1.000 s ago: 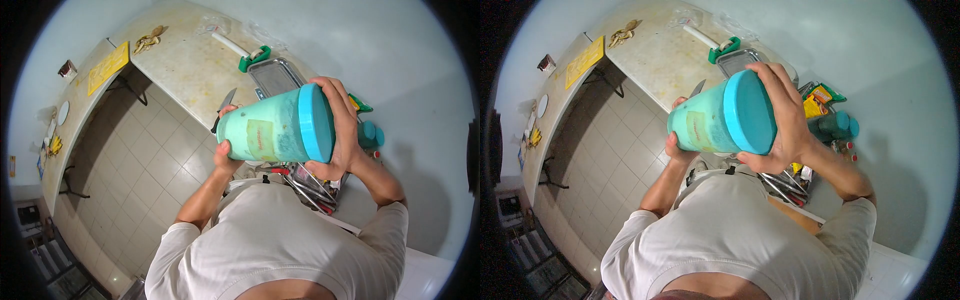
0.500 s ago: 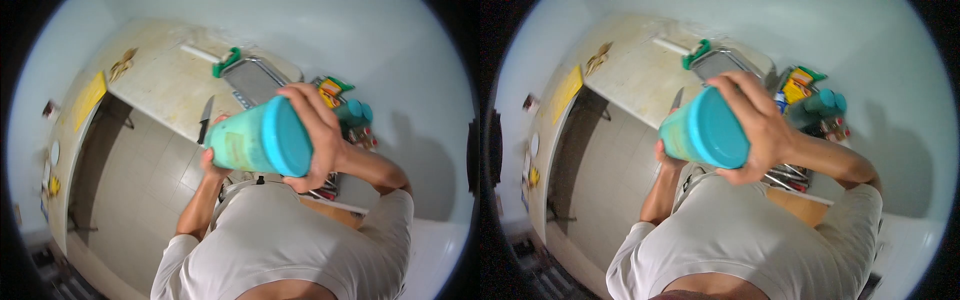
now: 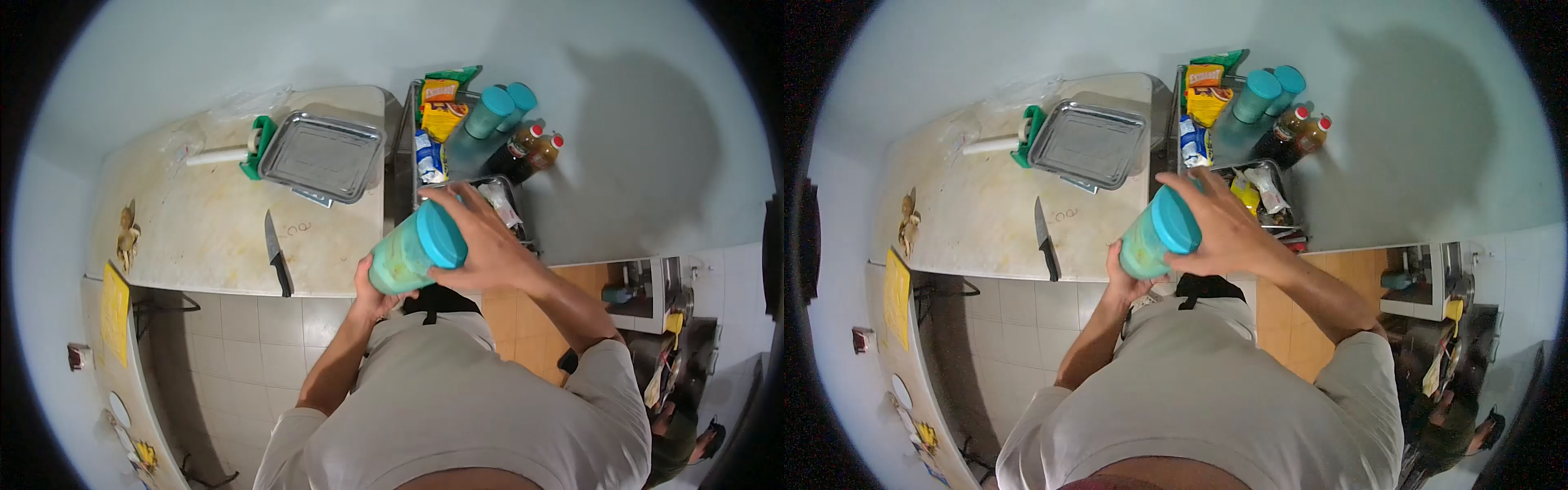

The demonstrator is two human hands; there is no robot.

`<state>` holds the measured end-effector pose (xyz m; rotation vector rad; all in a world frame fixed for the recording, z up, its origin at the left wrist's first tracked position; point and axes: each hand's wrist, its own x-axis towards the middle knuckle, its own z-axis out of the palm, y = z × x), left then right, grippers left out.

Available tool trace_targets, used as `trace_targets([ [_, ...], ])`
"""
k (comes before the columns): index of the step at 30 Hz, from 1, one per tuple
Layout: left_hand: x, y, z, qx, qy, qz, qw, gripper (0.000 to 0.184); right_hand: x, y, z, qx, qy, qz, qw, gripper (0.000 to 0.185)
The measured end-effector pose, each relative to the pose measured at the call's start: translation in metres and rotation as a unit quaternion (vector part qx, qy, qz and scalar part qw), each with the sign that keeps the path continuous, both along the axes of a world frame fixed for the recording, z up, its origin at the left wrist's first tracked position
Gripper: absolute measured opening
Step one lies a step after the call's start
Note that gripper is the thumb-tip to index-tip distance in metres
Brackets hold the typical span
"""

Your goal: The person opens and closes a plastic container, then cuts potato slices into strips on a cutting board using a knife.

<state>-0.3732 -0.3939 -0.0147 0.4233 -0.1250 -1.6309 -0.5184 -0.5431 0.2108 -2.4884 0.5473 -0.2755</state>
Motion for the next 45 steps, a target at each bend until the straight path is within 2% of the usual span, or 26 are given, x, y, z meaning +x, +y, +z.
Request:
trace_targets([
  [3, -0.003, -0.057, 0.024, 0.073, -0.049, -0.001, 0.996, 0.079, -0.01, -0.043, -0.01, -0.05, -0.012, -0.047, 0.998, 0.097],
  [4, 0.001, -0.073, 0.011, 0.05, -0.049, 0.0, 0.998, 0.071, -0.011, -0.058, -0.013, -0.072, -0.009, -0.067, 0.995, 0.097],
  [6, 0.01, -0.093, -0.005, 0.095, -0.234, 0.003, 0.968, 0.068, -0.011, -0.1, -0.021, -0.146, 0.008, -0.097, 0.984, 0.097],
  [7, 0.012, -0.099, -0.004, 0.119, -0.322, 0.007, 0.939, 0.068, -0.011, -0.122, -0.029, -0.145, 0.029, -0.113, 0.983, 0.097],
  [8, 0.014, -0.1, -0.001, 0.141, -0.346, 0.019, 0.927, 0.059, -0.01, -0.147, -0.037, -0.145, 0.048, -0.126, 0.98, 0.096],
  [11, 0.024, -0.089, -0.025, 0.179, -0.387, 0.019, 0.904, 0.047, -0.007, -0.222, -0.072, -0.18, 0.058, -0.13, 0.973, 0.096],
  [13, 0.018, -0.078, -0.036, 0.245, -0.377, 0.05, 0.892, 0.039, -0.006, -0.266, -0.1, -0.199, 0.076, -0.127, 0.969, 0.098],
  [16, 0.001, -0.07, -0.043, 0.309, -0.393, 0.058, 0.864, 0.039, -0.01, -0.312, -0.134, -0.211, 0.136, -0.127, 0.96, 0.099],
  [18, -0.012, -0.069, -0.046, 0.326, -0.373, 0.063, 0.866, 0.038, -0.012, -0.327, -0.155, -0.229, 0.159, -0.13, 0.952, 0.097],
  [20, -0.024, -0.074, -0.048, 0.344, -0.358, 0.077, 0.865, 0.036, -0.017, -0.34, -0.176, -0.202, 0.162, -0.13, 0.957, 0.097],
  [23, -0.037, -0.086, -0.055, 0.346, -0.378, 0.036, 0.858, 0.035, -0.023, -0.351, -0.186, -0.163, 0.177, -0.124, 0.963, 0.095],
  [26, -0.042, -0.101, -0.046, 0.307, -0.426, -0.045, 0.85, 0.031, -0.029, -0.346, -0.171, -0.124, 0.154, -0.124, 0.972, 0.1],
  [31, -0.031, -0.116, -0.042, 0.249, -0.444, -0.148, 0.848, 0.029, -0.047, -0.354, -0.076, -0.113, 0.057, -0.17, 0.977, 0.098],
  [34, -0.019, -0.123, -0.036, 0.255, -0.467, -0.165, 0.83, 0.03, -0.061, -0.361, -0.013, -0.099, 0.039, -0.209, 0.972, 0.093],
  [36, -0.012, -0.125, -0.035, 0.249, -0.486, -0.154, 0.823, 0.029, -0.067, -0.371, 0.014, -0.165, 0.024, -0.228, 0.959, 0.094],
  [40, -0.006, -0.119, -0.045, 0.256, -0.513, -0.09, 0.815, 0.026, -0.079, -0.403, 0.02, -0.221, 0.055, -0.296, 0.928, 0.094],
  [45, -0.014, -0.126, -0.057, 0.276, -0.493, -0.011, 0.825, 0.026, -0.098, -0.462, -0.019, -0.226, 0.16, -0.339, 0.899, 0.097],
])
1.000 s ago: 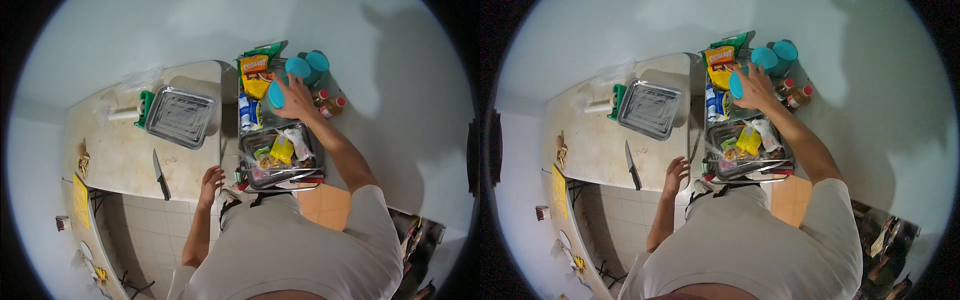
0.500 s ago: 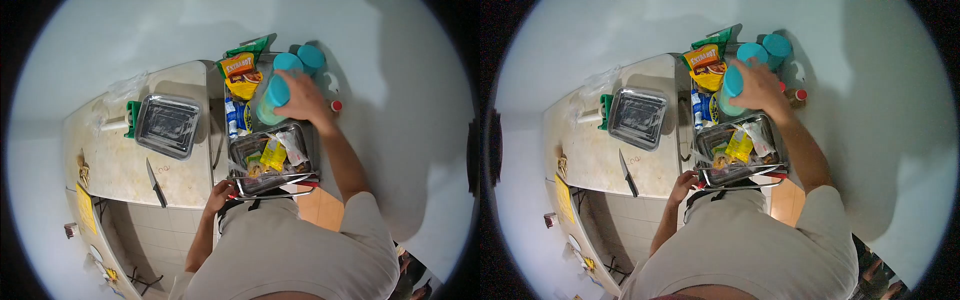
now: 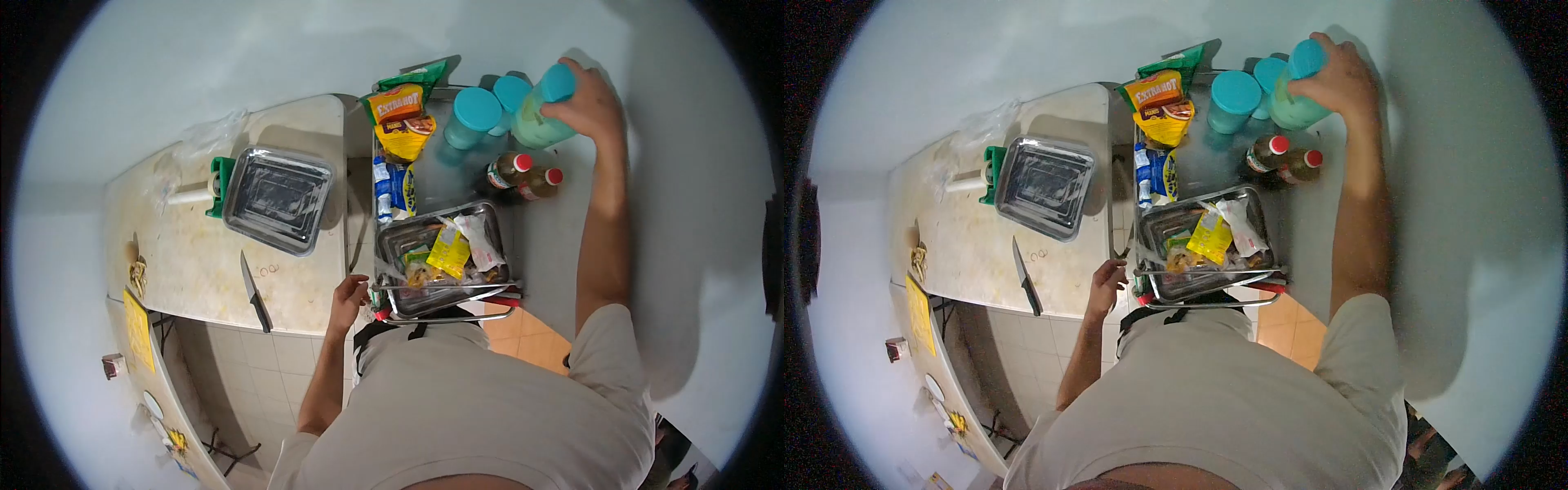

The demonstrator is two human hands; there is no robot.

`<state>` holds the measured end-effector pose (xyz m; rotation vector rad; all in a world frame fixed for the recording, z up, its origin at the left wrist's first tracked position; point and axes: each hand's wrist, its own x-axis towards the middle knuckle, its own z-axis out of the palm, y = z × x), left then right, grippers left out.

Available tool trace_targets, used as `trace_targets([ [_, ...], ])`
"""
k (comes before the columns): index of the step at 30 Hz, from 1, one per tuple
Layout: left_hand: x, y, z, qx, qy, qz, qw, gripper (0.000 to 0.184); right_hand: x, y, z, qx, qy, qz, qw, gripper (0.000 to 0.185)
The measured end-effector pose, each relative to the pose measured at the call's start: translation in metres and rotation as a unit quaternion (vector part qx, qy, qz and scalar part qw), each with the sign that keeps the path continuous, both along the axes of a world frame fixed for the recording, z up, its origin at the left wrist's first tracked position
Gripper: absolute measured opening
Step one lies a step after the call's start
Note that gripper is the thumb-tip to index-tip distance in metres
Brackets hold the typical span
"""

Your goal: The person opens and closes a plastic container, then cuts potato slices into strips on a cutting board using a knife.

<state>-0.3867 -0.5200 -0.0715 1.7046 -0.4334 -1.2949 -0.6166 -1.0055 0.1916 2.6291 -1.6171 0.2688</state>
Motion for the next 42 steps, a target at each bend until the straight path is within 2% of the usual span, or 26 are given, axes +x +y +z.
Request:
trace_targets([
  [1, -0.003, -0.006, 0.003, -0.008, 0.004, 0.004, 1.0, 0.025, -0.002, -0.005, -0.009, -0.007, 0.018, -0.001, 1.0, 0.098],
  [4, -0.009, -0.025, 0.009, -0.027, -0.008, -0.011, 1.0, 0.023, -0.001, -0.011, -0.025, 0.074, 0.04, -0.03, 0.996, 0.1],
  [9, -0.013, -0.041, 0.007, -0.07, 0.001, -0.024, 0.997, 0.021, 0.003, -0.034, -0.091, 0.183, 0.048, -0.058, 0.98, 0.113],
  [12, -0.016, -0.042, 0.003, -0.075, 0.001, -0.024, 0.997, 0.021, 0.009, -0.033, -0.119, 0.201, 0.07, -0.075, 0.974, 0.119],
  [15, -0.017, -0.037, 0.003, -0.072, -0.009, -0.014, 0.997, 0.021, 0.013, -0.031, -0.14, 0.219, 0.1, -0.069, 0.968, 0.112],
  [18, -0.021, -0.036, 0.014, -0.062, -0.025, 0.005, 0.998, 0.021, 0.011, -0.041, -0.174, 0.243, 0.101, -0.032, 0.964, 0.125],
  [23, -0.021, -0.027, 0.012, -0.067, -0.028, 0.026, 0.997, 0.02, 0.009, -0.042, -0.202, 0.24, 0.088, -0.055, 0.965, 0.135],
  [27, -0.017, -0.022, 0.006, -0.067, -0.045, 0.012, 0.997, 0.022, 0.014, -0.035, -0.191, 0.25, 0.131, -0.063, 0.957, 0.135],
  [30, -0.015, -0.02, 0.006, -0.068, -0.041, 0.021, 0.997, 0.022, 0.011, -0.055, -0.205, 0.219, 0.096, -0.022, 0.971, 0.114],
  [33, -0.013, -0.013, 0.003, -0.057, -0.035, 0.042, 0.997, 0.021, 0.049, -0.045, -0.15, 0.083, 0.061, -0.001, 0.995, 0.094],
  [36, -0.013, -0.002, 0.009, -0.023, -0.038, 0.056, 0.997, 0.021, 0.098, -0.042, -0.147, 0.075, 0.055, 0.113, 0.989, 0.085],
  [37, -0.012, 0.0, 0.011, -0.02, -0.048, 0.059, 0.997, 0.021, 0.113, -0.046, -0.158, 0.109, 0.1, 0.09, 0.985, 0.095],
  [40, -0.015, 0.009, 0.016, -0.023, -0.075, 0.096, 0.992, 0.021, 0.139, -0.058, -0.179, 0.202, 0.204, 0.041, 0.957, 0.107],
  [42, -0.017, 0.017, 0.022, -0.011, -0.083, 0.131, 0.988, 0.021, 0.149, -0.052, -0.177, 0.192, 0.27, 0.064, 0.941, 0.114],
])
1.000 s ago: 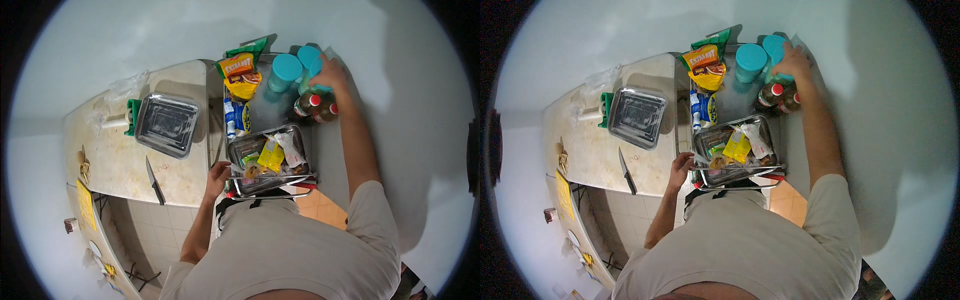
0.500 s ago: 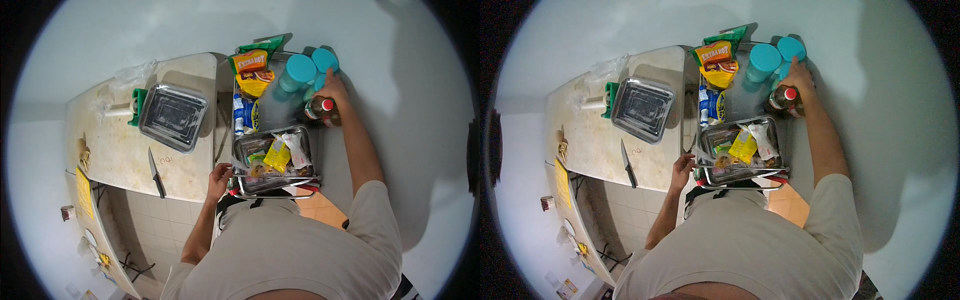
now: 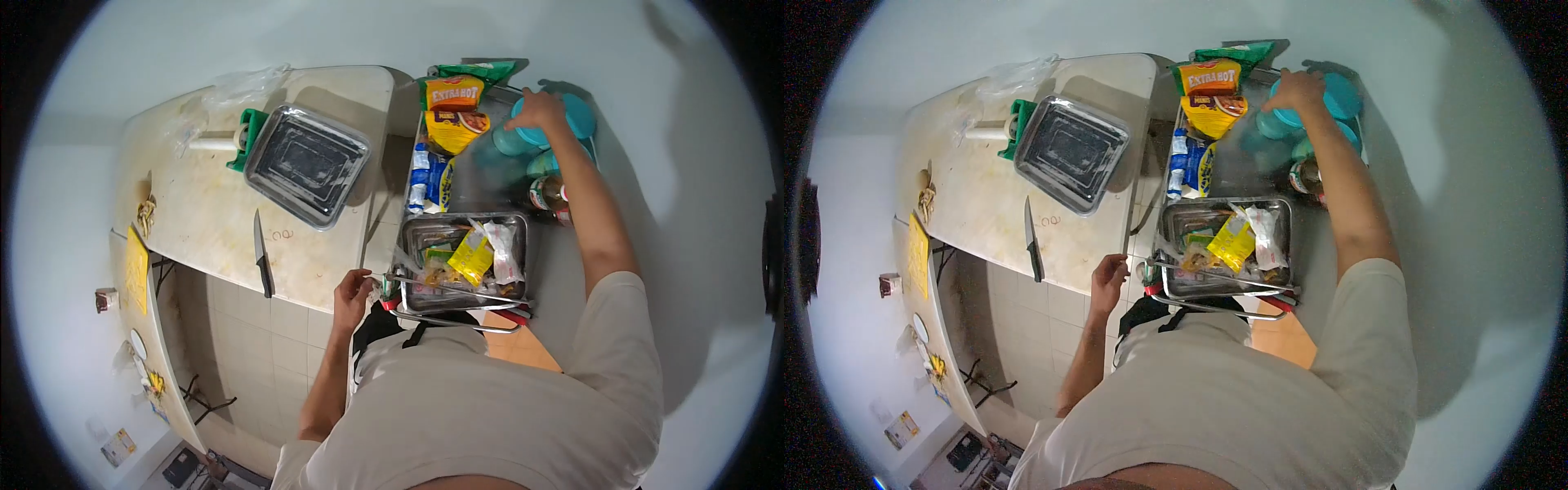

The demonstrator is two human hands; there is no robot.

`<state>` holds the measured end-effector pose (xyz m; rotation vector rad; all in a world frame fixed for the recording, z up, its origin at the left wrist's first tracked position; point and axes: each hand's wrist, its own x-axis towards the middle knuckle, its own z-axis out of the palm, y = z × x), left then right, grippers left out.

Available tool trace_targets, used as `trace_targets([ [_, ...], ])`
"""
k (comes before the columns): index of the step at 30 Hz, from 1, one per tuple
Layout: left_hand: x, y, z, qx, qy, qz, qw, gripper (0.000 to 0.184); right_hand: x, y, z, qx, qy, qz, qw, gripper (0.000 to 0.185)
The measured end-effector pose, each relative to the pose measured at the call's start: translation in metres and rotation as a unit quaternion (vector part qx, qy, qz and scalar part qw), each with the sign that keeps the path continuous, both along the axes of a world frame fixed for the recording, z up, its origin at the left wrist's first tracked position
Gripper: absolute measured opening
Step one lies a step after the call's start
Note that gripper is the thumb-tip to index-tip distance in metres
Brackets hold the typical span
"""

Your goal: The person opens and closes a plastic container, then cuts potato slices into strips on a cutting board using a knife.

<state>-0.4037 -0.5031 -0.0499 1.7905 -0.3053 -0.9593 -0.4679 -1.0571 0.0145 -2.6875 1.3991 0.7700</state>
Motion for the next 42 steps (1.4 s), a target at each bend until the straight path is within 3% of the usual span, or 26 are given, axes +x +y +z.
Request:
trace_targets([
  [1, -0.003, 0.004, 0.005, 0.011, 0.004, 0.017, 1.0, 0.02, 0.003, 0.008, 0.006, -0.005, 0.032, 0.02, 0.999, 0.118],
  [4, -0.012, 0.029, -0.005, 0.025, 0.004, 0.016, 1.0, 0.022, 0.007, 0.038, 0.006, -0.146, -0.017, 0.1, 0.984, 0.103],
  [7, -0.023, 0.037, -0.006, 0.03, 0.001, 0.003, 1.0, 0.022, 0.035, 0.029, -0.039, 0.001, -0.27, 0.049, 0.961, 0.079],
  [13, -0.024, 0.041, 0.003, 0.048, -0.037, -0.022, 0.998, 0.02, 0.048, 0.062, -0.055, 0.219, -0.286, -0.222, 0.906, 0.035],
  [16, -0.02, 0.047, 0.003, 0.041, -0.033, 0.005, 0.999, 0.02, 0.039, 0.051, -0.149, 0.163, -0.523, -0.259, 0.796, 0.025],
  [19, -0.017, 0.055, -0.005, 0.053, -0.048, 0.002, 0.997, 0.02, 0.022, 0.06, -0.145, 0.175, -0.554, -0.248, 0.775, 0.027],
  [22, -0.015, 0.055, -0.011, 0.047, -0.057, 0.005, 0.997, 0.019, 0.016, 0.073, -0.128, 0.223, -0.602, -0.314, 0.699, 0.031],
  [25, -0.013, 0.05, -0.002, 0.047, -0.045, 0.002, 0.998, 0.019, 0.021, 0.079, -0.123, 0.119, -0.618, -0.349, 0.694, 0.035],
  [28, -0.013, 0.049, -0.002, 0.042, -0.052, -0.004, 0.998, 0.019, 0.015, 0.079, -0.111, 0.308, -0.438, -0.413, 0.737, 0.041],
  [31, -0.014, 0.053, -0.006, 0.054, -0.051, -0.005, 0.997, 0.019, 0.012, 0.094, -0.104, 0.329, -0.433, -0.42, 0.726, 0.037],
  [34, -0.017, 0.055, -0.008, 0.056, -0.05, 0.016, 0.997, 0.02, 0.002, 0.108, -0.109, 0.352, -0.557, -0.356, 0.663, 0.029],
  [42, -0.009, 0.051, -0.009, 0.066, -0.071, -0.011, 0.995, 0.019, -0.015, 0.127, -0.118, 0.338, -0.587, -0.286, 0.677, 0.027],
])
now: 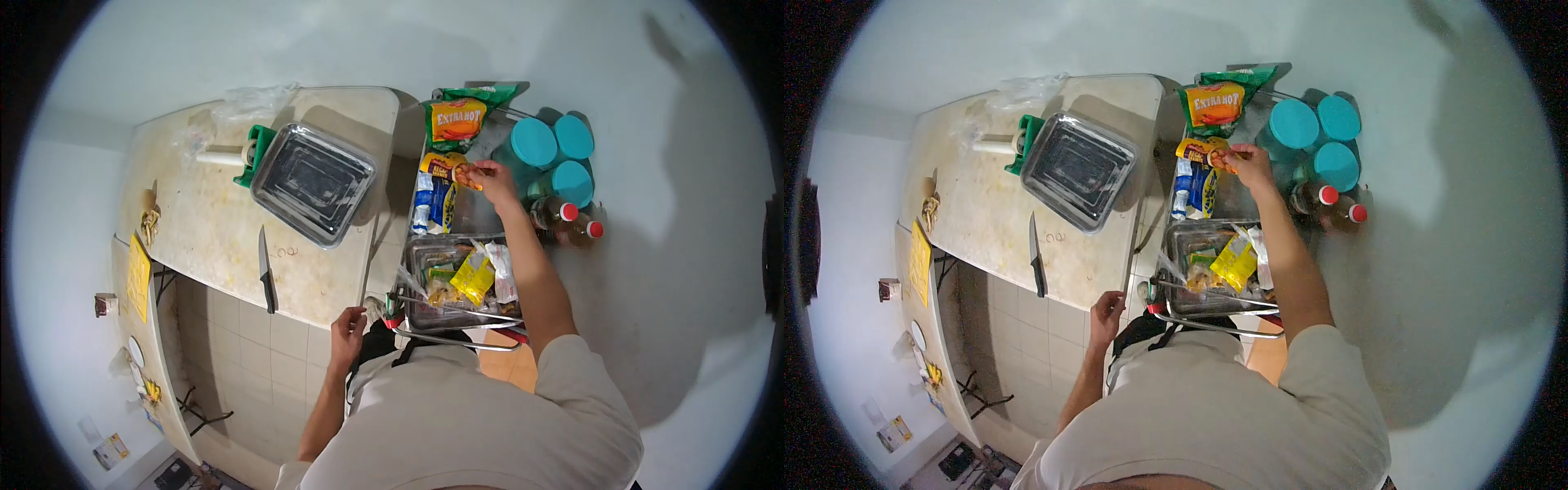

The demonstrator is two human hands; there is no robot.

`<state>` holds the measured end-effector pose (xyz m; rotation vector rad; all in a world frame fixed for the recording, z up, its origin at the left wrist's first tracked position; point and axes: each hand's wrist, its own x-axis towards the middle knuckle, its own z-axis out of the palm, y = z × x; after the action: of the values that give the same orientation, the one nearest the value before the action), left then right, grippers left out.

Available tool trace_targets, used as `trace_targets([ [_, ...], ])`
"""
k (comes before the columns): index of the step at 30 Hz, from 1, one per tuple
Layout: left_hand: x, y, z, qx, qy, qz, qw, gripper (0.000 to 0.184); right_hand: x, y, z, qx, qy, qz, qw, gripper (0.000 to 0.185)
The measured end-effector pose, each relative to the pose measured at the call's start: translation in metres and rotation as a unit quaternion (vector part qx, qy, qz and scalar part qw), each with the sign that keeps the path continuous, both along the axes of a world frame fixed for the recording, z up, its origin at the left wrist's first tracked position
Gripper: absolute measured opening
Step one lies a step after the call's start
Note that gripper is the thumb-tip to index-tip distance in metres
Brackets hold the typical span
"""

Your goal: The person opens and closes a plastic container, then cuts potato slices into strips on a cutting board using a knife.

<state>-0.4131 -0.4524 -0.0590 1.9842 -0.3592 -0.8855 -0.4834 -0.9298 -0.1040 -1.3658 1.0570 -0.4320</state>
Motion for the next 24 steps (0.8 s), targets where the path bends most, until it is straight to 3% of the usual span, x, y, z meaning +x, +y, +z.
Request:
trace_targets([
  [13, 0.004, -0.007, -0.001, 0.017, -0.018, -0.021, 0.999, 0.019, -0.012, 0.006, -0.008, -0.009, 0.026, 0.025, 0.999, 0.027],
  [16, 0.003, -0.008, -0.002, 0.003, -0.014, -0.017, 1.0, 0.019, -0.013, 0.005, -0.014, -0.018, 0.021, 0.044, 0.999, 0.035],
  [19, 0.004, -0.009, 0.0, 0.003, -0.024, -0.031, 0.999, 0.019, -0.016, 0.008, -0.014, -0.068, 0.071, 0.014, 0.995, 0.05],
  [24, 0.004, -0.008, -0.001, 0.014, -0.019, -0.029, 0.999, 0.018, -0.01, 0.004, -0.007, -0.248, 0.1, 0.027, 0.963, 0.052],
])
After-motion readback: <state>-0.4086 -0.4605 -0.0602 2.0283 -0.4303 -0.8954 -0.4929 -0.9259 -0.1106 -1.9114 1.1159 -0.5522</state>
